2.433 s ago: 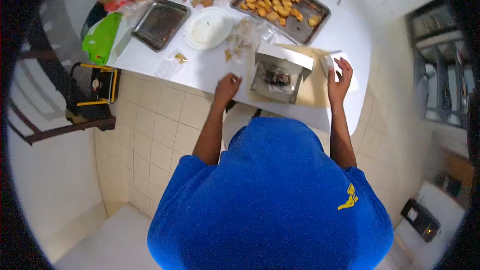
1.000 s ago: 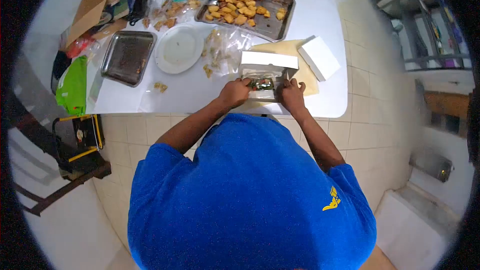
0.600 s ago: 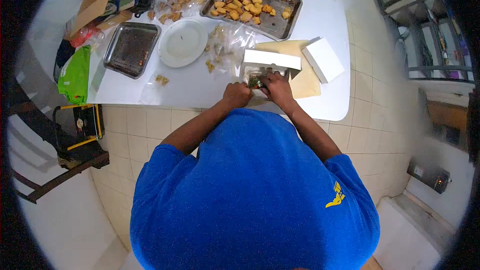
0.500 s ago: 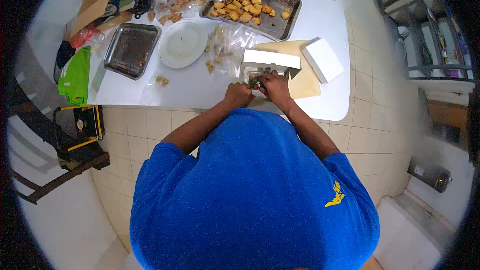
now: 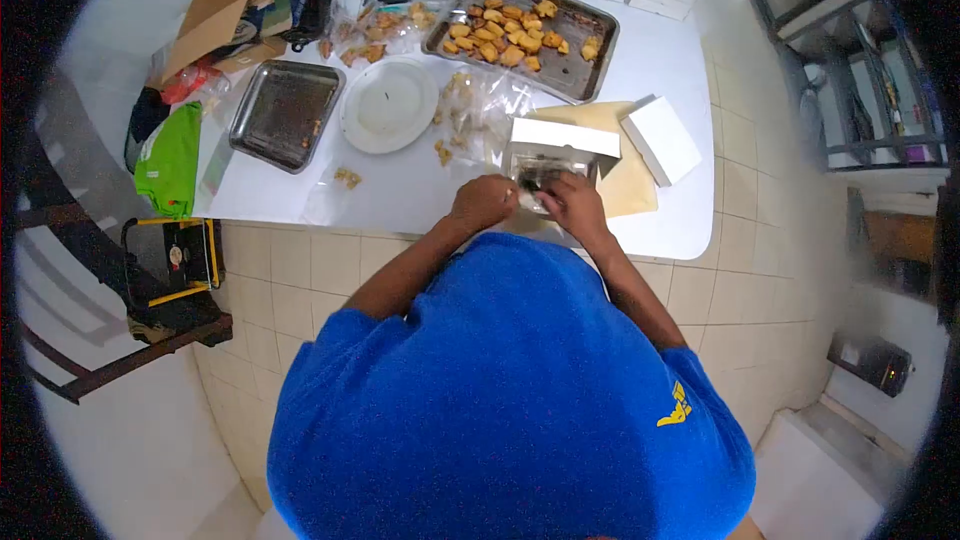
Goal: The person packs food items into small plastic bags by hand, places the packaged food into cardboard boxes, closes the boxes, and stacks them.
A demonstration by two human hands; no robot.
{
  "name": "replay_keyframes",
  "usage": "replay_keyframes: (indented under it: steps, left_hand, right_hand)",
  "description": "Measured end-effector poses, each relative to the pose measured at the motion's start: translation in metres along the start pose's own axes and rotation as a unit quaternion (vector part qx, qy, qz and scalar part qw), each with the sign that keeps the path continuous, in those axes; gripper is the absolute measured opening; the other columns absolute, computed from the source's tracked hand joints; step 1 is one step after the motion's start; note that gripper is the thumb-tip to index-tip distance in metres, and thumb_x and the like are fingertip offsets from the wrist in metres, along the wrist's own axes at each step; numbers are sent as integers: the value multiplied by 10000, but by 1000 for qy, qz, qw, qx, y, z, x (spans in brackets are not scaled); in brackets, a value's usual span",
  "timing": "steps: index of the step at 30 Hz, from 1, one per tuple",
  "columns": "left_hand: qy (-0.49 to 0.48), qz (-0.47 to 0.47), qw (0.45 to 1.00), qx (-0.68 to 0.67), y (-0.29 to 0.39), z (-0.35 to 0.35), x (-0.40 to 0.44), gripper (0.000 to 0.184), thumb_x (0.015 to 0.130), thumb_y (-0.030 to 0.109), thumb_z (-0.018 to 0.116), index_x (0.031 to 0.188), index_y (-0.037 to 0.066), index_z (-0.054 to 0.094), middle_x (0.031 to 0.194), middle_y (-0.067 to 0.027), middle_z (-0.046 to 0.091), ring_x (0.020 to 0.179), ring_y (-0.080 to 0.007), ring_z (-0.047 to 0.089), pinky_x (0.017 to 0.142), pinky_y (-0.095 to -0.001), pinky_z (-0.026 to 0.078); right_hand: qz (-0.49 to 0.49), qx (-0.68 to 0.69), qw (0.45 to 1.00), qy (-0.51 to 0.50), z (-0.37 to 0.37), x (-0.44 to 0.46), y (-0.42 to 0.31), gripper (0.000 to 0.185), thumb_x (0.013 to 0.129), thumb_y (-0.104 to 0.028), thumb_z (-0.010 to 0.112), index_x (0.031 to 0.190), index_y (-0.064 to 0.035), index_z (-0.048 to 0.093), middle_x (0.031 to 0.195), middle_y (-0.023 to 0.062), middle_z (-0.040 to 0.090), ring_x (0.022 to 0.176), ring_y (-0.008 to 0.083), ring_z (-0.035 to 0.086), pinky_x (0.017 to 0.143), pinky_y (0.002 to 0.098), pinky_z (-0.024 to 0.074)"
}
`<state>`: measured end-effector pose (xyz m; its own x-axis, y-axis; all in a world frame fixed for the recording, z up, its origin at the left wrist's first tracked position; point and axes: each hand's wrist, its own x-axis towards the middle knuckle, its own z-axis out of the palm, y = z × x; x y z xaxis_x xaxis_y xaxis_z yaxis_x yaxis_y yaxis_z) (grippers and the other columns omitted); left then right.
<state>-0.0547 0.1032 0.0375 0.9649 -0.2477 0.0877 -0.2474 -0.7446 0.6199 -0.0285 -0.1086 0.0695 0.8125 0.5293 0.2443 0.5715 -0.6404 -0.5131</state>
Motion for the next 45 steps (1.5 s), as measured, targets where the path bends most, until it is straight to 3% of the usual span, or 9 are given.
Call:
replay_keyframes:
  steps: [5,13,17,19,22,27,31,39,45]
  left_hand:
    - [89,-222,959,152,-46,-18,-1,499,718,307,669,1121,65,500,1203,-149,427,998,-337,474,805,-436,464]
    - [101,-199,956,189,-105,-8,-2,250,737,111,556,982,63,555,999,-107,545,902,-325,517,741,-415,490]
    - [177,-287,923,-186,-104,-34,-29,192,855,198,502,995,72,543,972,-103,614,866,-285,594,737,-386,498]
    - [167,-357,779,-488,-85,-52,-48,246,894,291,502,1001,74,546,1020,-104,615,894,-237,612,725,-366,503]
    - [119,-316,747,-572,-68,-70,-71,276,913,321,474,1037,80,526,1000,-66,614,891,-201,616,722,-367,513]
    - [53,-314,780,-539,-42,-95,-81,315,935,344,422,1074,78,517,1022,-77,624,894,-177,608,712,-322,504]
    - [72,-307,807,-500,-53,-96,-87,325,928,346,441,1084,77,539,976,-68,651,871,-144,605,710,-308,495]
    - [126,-135,976,-114,-88,-101,-89,225,872,270,550,939,94,674,959,-48,664,939,-236,589,824,-370,453]
    - [115,-51,989,-74,-83,-107,-93,167,844,243,589,954,161,683,1074,-30,625,1082,-270,514,937,-386,391]
  right_hand:
    - [120,173,975,-73,-11,-50,-16,234,761,-230,651,642,-44,574,656,132,539,638,292,538,592,379,437]
    - [127,242,961,-47,2,-61,-34,319,754,-171,658,579,-10,445,589,92,474,549,213,457,522,309,372]
    - [121,295,946,-58,4,-38,-47,336,808,-155,648,573,-7,459,557,55,425,544,136,391,507,291,325]
    - [145,283,943,-98,5,-20,-56,287,819,-229,635,664,0,558,647,94,535,609,194,493,561,321,397]
    - [160,310,921,-175,23,13,-60,291,825,-294,634,862,-6,651,839,114,630,778,200,584,671,322,461]
    - [266,470,817,-204,45,70,-92,787,759,-394,694,1375,-110,293,1287,143,427,1034,245,533,821,362,458]
    - [389,571,696,-195,70,85,-93,1015,726,-400,724,1420,-106,44,1334,173,355,1115,260,468,833,411,446]
    - [288,397,859,-148,102,67,-59,780,745,-257,716,1333,28,291,1269,228,411,1108,266,457,853,327,444]
    - [-77,29,997,12,40,88,-121,677,618,-247,772,1219,-116,490,1231,181,442,1097,334,425,875,414,367]
